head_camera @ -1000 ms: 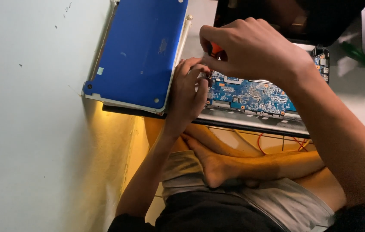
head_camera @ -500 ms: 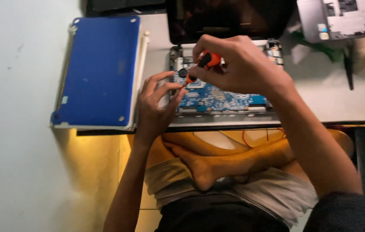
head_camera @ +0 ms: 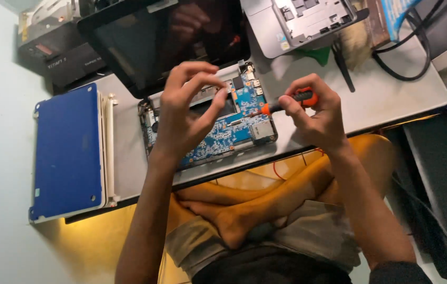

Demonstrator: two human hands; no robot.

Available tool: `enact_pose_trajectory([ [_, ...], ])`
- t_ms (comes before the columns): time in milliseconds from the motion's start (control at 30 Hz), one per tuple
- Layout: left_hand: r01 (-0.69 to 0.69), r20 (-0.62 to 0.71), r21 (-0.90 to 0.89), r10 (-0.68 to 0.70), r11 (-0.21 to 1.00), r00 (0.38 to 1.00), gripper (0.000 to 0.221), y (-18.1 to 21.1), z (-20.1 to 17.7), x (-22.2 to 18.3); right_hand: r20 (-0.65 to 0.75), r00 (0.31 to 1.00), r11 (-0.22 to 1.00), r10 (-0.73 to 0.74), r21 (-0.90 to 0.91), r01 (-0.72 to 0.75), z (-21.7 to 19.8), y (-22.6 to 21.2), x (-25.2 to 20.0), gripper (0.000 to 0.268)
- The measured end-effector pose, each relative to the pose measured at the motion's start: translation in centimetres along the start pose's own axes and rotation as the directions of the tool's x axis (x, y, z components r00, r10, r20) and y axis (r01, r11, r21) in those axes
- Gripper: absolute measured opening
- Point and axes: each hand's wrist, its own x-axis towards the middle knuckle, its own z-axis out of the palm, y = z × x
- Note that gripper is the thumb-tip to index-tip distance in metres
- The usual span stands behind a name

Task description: Disassembling a laptop to remove the motherboard using a screwdriver.

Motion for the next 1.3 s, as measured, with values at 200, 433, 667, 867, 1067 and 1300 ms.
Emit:
enact_pose_trajectory([
  [200, -0.37, 0.203, 0.216, 0.329, 0.903, 0.922, 0.022, -1.7, 10.4, 11.1, -0.106, 0.969, 0.973, 0.224, 0.085, -0.216, -3.3, -1.3, -0.9, 0.008],
  [433, -0.546, 0.346, 0.439, 0.426, 0.714, 0.836, 0.013, -3.6, 13.1, 14.0, -0.067, 0.936, 0.937, 0.346, 0.084, -0.34, -3.3, -1.5, -0.3, 0.009],
  [667, -0.54, 0.311, 0.378, 0.446, 0.752, 0.839, 0.013, -0.2, 6.5, 10.5, -0.061, 0.947, 0.944, 0.315, -0.086, -0.32, -2.8, -2.0, -0.2, 0.013],
  [867, -0.104, 0.156, 0.35, 0.052, 0.931, 0.986, 0.019, 0.0, -4.1, -3.9, -0.159, 0.953, 0.952, 0.258, -0.128, -0.279, -2.0, -1.8, -0.8, 0.02],
  [1067, 0.179, -0.033, 0.273, -0.177, 0.945, 0.984, 0.015, -9.1, -8.3, -15.4, -0.049, 0.997, 0.7, -0.063, -0.714, 0.009, -1.1, 2.3, -1.9, 0.026],
  [1300, 0.311, -0.105, 0.286, -0.293, 0.906, 0.95, 0.04, -8.2, -8.8, -15.5, 0.18, 0.983, 0.35, -0.024, -0.92, 0.177, 1.6, -0.6, -1.1, 0.02],
])
